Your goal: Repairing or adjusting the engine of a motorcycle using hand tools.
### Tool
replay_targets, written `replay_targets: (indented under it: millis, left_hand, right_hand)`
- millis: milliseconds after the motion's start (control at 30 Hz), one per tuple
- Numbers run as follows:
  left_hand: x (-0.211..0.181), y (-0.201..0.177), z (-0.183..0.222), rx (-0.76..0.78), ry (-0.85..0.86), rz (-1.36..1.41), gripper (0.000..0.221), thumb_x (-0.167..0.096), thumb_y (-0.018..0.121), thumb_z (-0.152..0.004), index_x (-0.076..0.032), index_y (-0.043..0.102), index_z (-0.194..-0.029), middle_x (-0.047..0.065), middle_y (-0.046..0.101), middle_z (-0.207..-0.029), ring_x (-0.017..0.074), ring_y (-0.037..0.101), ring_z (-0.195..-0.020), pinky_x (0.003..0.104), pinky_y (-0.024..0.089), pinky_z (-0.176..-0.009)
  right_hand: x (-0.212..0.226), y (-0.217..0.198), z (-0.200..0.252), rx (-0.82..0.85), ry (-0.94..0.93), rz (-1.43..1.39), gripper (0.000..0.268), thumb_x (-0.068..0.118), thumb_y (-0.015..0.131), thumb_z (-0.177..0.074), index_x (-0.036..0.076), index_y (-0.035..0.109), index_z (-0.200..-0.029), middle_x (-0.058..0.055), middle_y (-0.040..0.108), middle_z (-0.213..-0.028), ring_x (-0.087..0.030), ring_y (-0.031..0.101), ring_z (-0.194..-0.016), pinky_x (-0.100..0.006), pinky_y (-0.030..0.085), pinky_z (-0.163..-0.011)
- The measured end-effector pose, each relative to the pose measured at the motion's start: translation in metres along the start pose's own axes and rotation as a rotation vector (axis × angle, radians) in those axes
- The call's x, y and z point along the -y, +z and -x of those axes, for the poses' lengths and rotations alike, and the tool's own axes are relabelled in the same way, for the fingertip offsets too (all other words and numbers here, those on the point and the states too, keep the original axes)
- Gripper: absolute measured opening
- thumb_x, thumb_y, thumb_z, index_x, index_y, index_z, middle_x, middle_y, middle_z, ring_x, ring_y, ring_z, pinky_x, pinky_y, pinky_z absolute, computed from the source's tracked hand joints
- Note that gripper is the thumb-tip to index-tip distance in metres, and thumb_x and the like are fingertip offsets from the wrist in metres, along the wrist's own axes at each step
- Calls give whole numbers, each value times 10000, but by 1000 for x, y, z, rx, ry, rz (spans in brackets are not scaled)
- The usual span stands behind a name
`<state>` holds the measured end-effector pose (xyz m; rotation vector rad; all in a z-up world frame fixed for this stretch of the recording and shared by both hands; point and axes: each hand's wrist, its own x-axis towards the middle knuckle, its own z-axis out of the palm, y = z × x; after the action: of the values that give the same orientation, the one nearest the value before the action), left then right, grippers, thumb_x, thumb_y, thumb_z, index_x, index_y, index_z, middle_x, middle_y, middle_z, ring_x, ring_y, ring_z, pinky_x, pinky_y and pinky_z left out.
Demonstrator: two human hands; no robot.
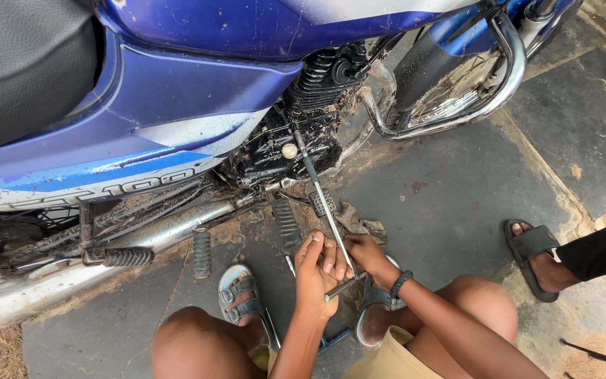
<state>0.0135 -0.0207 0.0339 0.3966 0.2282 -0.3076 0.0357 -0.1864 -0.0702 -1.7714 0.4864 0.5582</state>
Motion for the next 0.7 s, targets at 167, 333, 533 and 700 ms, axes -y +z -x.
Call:
replay_targets:
  millis: [167,333,533,700]
  left_hand:
    - [-9,0,15,-5,41,-60,262,-250,512,-1067,-42,555,-913,19,446,-595,160,519,-526,328,503,-531]
    - [-6,-8,28,92,-54,-228,259,-267,503,-1032,-45,571,-917,32,487,-591,149,461,-452,288,439,-481]
    - [-7,-11,35,221,105,-187,293,-248,519,-1106,-27,569,-920,-32,377,-572,59,298,-467,238,249,-480]
    - [13,-18,46,274,36,-187,283,-232,519,-1084,-38,554,-880,-6,379,-708,33,265,-469,236,215,-454]
  right_hand:
    - [-3,-4,3,18,-448,227,288,228,523,-1048,21,706,-1126,-46,723,-818,-139,653,-697,-325,524,-636]
    - [36,7,40,219,-629,-66,353,234,416,-1142,31,660,-1297,-71,728,-1009,-149,650,-910,-328,532,-829]
    - [42,16,64,95,-164,31,432,313,348,-1112,70,684,-1235,-113,531,-731,-219,479,-595,-409,411,-546]
    - [30,9,83,65,-640,173,254,237,484,-1096,48,631,-1184,-87,676,-738,-152,624,-642,-367,514,-578]
